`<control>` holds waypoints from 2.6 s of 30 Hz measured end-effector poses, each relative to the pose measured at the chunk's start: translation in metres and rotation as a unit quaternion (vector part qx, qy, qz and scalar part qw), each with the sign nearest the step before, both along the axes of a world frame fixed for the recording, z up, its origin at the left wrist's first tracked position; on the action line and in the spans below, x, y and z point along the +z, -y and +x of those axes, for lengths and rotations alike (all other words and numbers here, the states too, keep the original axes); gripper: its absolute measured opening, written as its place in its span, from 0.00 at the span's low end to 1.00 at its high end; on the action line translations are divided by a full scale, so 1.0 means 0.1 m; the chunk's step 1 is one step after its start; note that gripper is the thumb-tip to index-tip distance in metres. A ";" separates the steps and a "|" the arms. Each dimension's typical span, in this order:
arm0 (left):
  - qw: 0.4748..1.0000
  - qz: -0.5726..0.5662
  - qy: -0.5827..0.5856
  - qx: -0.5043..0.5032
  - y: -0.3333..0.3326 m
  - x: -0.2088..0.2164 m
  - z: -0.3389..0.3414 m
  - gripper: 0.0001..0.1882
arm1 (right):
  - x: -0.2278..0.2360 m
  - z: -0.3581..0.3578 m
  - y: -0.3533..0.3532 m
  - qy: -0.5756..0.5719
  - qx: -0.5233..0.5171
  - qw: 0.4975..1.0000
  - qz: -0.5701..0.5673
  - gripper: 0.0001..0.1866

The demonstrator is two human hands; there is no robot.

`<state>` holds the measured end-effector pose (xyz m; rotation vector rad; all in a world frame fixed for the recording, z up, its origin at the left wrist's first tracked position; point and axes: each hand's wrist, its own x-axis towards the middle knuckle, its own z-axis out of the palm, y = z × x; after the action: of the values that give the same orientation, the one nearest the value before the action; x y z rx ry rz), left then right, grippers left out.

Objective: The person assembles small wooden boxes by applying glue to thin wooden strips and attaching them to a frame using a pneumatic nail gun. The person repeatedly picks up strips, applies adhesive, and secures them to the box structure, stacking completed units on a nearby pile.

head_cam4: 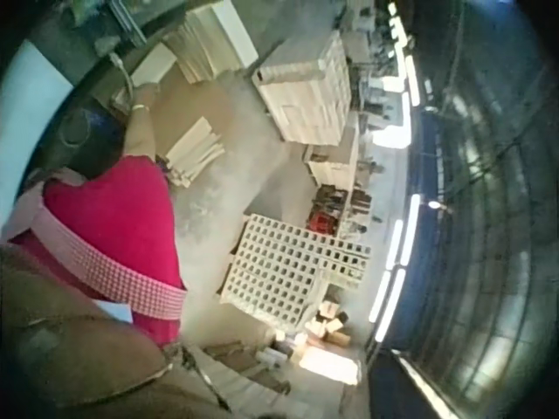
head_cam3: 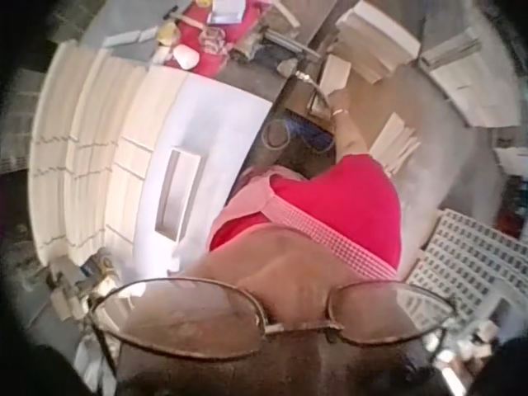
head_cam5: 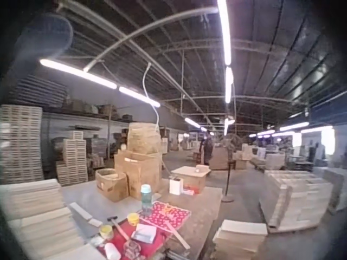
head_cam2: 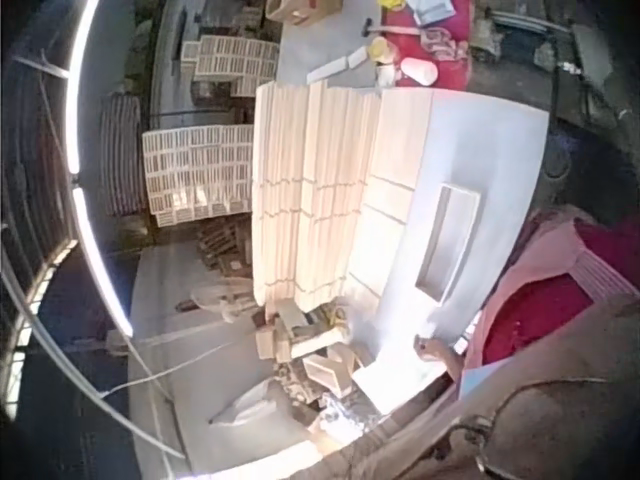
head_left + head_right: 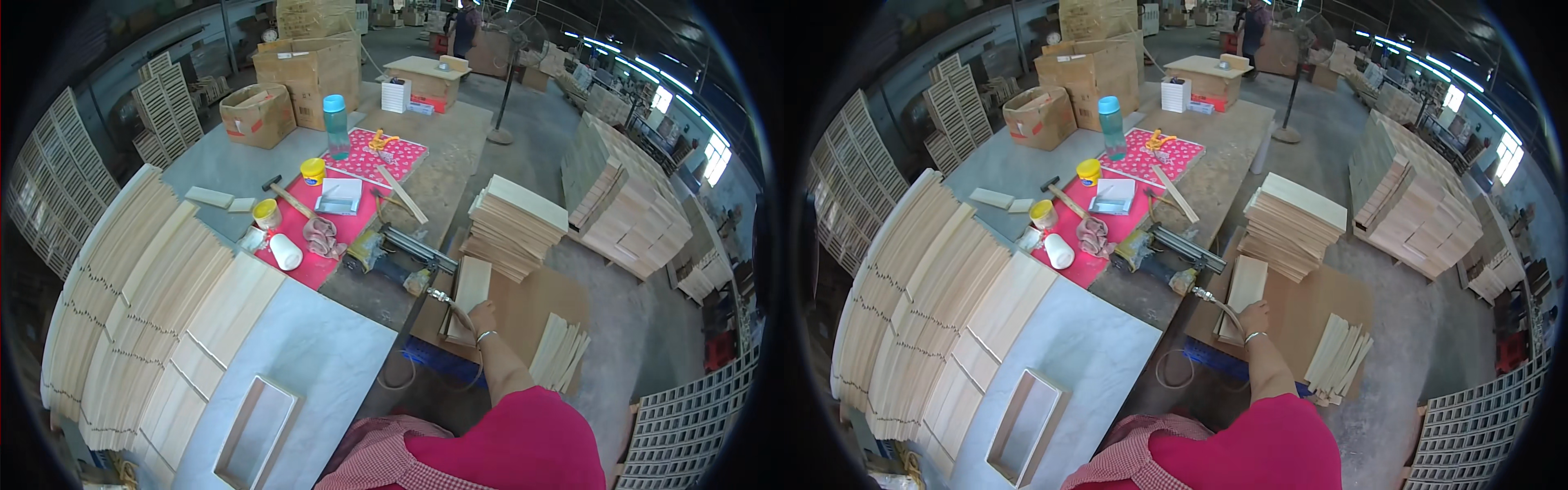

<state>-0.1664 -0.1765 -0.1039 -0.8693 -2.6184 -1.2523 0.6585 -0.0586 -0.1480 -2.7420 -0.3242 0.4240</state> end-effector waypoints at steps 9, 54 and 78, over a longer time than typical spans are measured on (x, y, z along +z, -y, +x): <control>0.998 0.059 0.026 0.010 -0.37 0.44 0.63 0.16 | -0.38 0.16 0.14 -0.025 0.007 1.000 -0.002 0.68; 0.890 0.230 0.299 -0.257 -0.32 2.08 1.51 0.27 | 2.86 -3.32 -0.92 0.036 0.873 0.370 0.315 0.56; 0.743 0.249 0.581 -0.220 -0.32 1.60 1.42 0.13 | 2.81 -3.94 -1.33 0.101 0.924 0.301 0.213 0.47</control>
<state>-0.0243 -0.1449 0.0556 -0.7036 -2.3943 -3.3050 0.2643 0.0741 0.1330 -0.4823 -2.8735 0.2451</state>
